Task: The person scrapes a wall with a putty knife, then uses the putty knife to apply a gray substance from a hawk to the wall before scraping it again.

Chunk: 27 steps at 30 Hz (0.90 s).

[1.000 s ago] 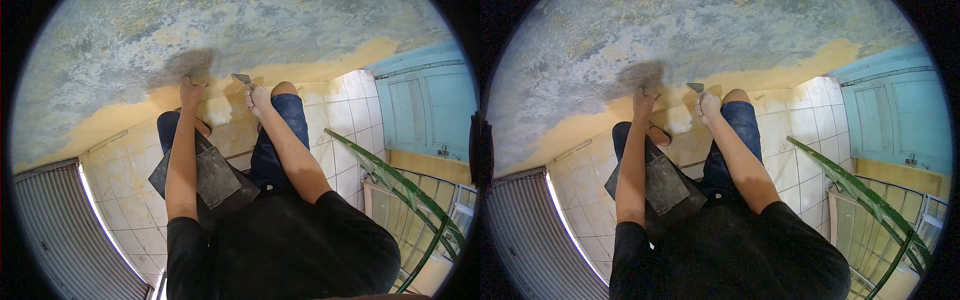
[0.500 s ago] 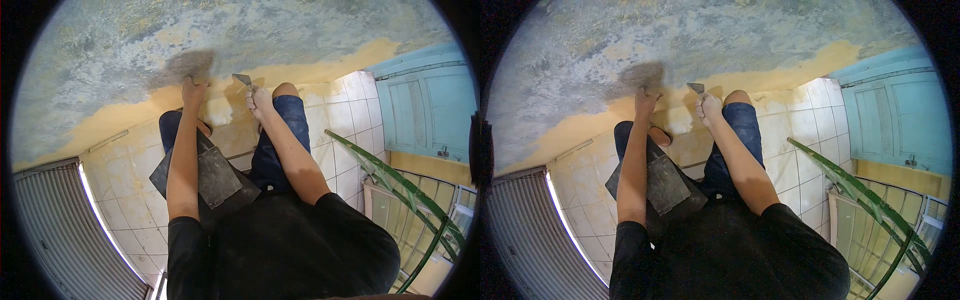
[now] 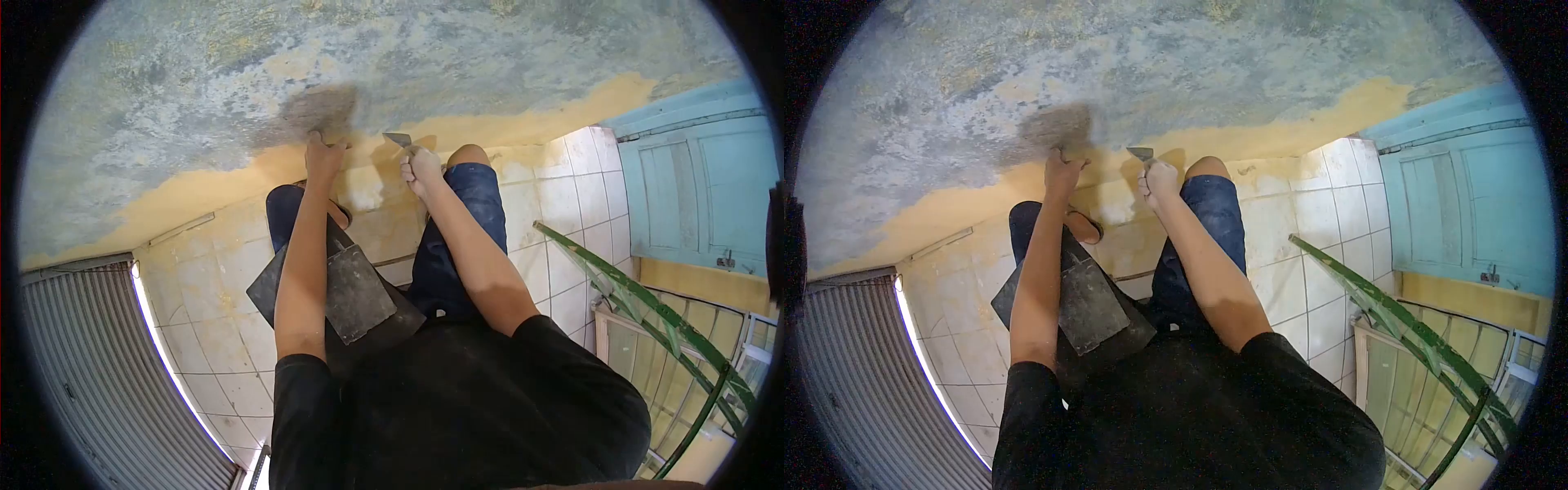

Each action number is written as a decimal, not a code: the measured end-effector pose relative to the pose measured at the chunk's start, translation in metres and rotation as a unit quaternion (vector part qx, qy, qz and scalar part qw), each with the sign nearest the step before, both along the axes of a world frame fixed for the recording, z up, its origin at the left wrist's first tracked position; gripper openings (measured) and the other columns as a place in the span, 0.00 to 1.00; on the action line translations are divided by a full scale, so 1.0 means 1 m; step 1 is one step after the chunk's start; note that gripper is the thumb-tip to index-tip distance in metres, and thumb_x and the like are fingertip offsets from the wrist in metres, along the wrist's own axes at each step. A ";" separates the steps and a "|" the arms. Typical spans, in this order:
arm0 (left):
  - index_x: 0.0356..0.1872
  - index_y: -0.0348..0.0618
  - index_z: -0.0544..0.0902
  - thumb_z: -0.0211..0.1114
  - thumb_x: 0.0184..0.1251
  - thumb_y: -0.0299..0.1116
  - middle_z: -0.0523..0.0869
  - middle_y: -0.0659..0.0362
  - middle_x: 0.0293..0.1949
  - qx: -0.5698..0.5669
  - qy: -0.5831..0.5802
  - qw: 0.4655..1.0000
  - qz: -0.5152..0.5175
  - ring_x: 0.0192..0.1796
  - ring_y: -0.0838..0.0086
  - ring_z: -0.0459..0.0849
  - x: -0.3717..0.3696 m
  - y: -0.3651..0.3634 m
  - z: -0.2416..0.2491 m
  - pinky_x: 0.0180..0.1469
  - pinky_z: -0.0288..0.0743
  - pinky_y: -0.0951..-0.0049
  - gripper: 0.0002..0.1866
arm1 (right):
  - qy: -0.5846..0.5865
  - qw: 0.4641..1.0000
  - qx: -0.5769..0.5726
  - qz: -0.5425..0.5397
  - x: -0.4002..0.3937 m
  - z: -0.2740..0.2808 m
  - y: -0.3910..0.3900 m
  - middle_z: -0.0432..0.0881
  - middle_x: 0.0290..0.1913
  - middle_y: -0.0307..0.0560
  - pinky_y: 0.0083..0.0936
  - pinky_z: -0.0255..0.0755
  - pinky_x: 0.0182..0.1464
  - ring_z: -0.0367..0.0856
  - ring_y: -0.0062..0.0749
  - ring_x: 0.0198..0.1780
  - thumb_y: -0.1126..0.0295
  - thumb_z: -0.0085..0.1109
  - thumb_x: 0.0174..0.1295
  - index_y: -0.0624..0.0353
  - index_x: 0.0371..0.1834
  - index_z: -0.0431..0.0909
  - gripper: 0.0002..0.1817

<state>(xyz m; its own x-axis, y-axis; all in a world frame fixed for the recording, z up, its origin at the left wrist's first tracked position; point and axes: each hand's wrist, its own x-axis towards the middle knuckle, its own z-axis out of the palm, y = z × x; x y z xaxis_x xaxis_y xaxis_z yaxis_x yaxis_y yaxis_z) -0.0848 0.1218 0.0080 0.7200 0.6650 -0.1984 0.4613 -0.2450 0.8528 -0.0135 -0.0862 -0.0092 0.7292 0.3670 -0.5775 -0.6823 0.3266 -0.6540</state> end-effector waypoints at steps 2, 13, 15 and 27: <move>0.42 0.30 0.77 0.73 0.49 0.42 0.85 0.38 0.38 0.044 0.039 0.998 -0.009 0.45 0.45 0.84 -0.004 -0.007 0.020 0.49 0.76 0.55 0.26 | 0.035 0.999 -0.033 -0.023 -0.005 0.019 0.000 0.69 0.21 0.40 0.21 0.50 0.13 0.60 0.21 0.14 0.72 0.41 0.66 0.52 0.30 0.68 0.07; 0.46 0.28 0.76 0.73 0.49 0.41 0.86 0.38 0.40 0.057 0.027 0.998 0.000 0.48 0.47 0.85 -0.005 -0.004 0.020 0.54 0.74 0.58 0.29 | 0.077 0.994 0.066 -0.043 -0.003 0.003 -0.003 0.70 0.22 0.43 0.22 0.51 0.13 0.59 0.24 0.14 0.72 0.42 0.66 0.54 0.30 0.68 0.07; 0.48 0.27 0.75 0.72 0.50 0.41 0.86 0.39 0.39 0.032 0.032 0.999 -0.003 0.47 0.47 0.85 -0.008 -0.006 0.015 0.53 0.75 0.59 0.30 | 0.115 0.981 0.144 -0.064 -0.005 -0.011 -0.008 0.70 0.21 0.43 0.22 0.51 0.13 0.59 0.24 0.14 0.71 0.43 0.67 0.54 0.29 0.68 0.07; 0.37 0.32 0.77 0.75 0.47 0.39 0.86 0.46 0.30 0.004 -0.020 1.000 0.007 0.35 0.59 0.86 -0.006 -0.003 0.014 0.41 0.77 0.60 0.23 | 0.030 0.999 -0.035 -0.013 0.003 -0.009 0.003 0.72 0.22 0.43 0.21 0.51 0.12 0.59 0.24 0.13 0.69 0.47 0.67 0.51 0.28 0.68 0.08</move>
